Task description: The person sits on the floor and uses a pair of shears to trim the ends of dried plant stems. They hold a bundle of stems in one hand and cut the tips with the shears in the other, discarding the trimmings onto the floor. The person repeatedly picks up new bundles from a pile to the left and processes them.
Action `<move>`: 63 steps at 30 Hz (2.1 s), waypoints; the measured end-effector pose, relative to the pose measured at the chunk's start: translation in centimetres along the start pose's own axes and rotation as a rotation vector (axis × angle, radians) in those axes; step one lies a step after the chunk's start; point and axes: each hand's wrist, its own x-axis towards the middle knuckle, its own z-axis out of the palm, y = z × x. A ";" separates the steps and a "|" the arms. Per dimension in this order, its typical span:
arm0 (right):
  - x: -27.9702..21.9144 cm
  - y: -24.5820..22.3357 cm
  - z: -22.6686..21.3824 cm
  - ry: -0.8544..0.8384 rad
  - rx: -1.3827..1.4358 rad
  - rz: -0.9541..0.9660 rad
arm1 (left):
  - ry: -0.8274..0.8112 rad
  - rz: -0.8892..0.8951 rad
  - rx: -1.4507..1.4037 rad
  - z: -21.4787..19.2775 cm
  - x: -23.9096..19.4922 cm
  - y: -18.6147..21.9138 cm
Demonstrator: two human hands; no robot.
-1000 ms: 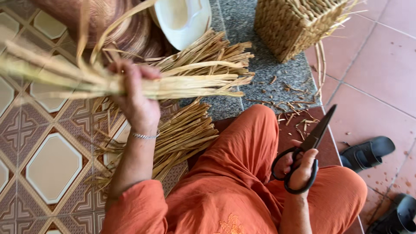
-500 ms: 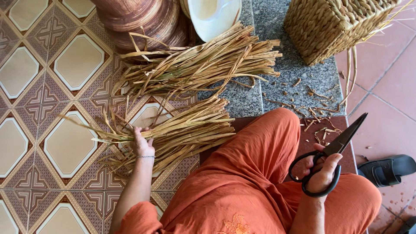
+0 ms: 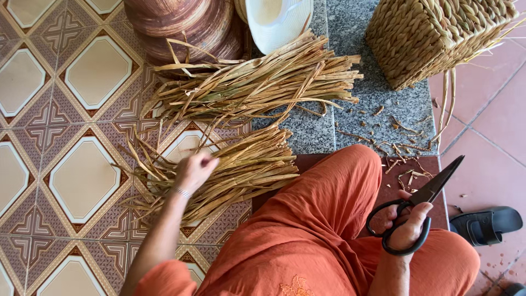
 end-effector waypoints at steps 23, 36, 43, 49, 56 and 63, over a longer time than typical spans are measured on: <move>-0.6 -1.2 1.7 0.057 0.149 0.078 | 0.269 0.749 -0.346 8.3 17.4 27.8; 0.5 0.9 -1.4 0.081 0.485 -0.086 | -0.438 1.040 -0.585 7.9 -3.7 36.9; -0.7 -2.0 -0.7 0.215 0.405 -0.203 | -0.712 0.958 -0.582 8.3 -5.1 36.2; -1.6 -2.5 0.9 0.177 0.195 -0.246 | -0.699 0.916 -0.636 9.2 -5.4 36.7; -1.8 -3.8 1.9 0.226 0.222 -0.139 | -0.804 0.918 -0.454 8.8 -5.9 36.7; -1.6 -1.7 1.5 0.240 0.094 -0.182 | 0.012 1.168 -0.408 9.3 5.2 34.4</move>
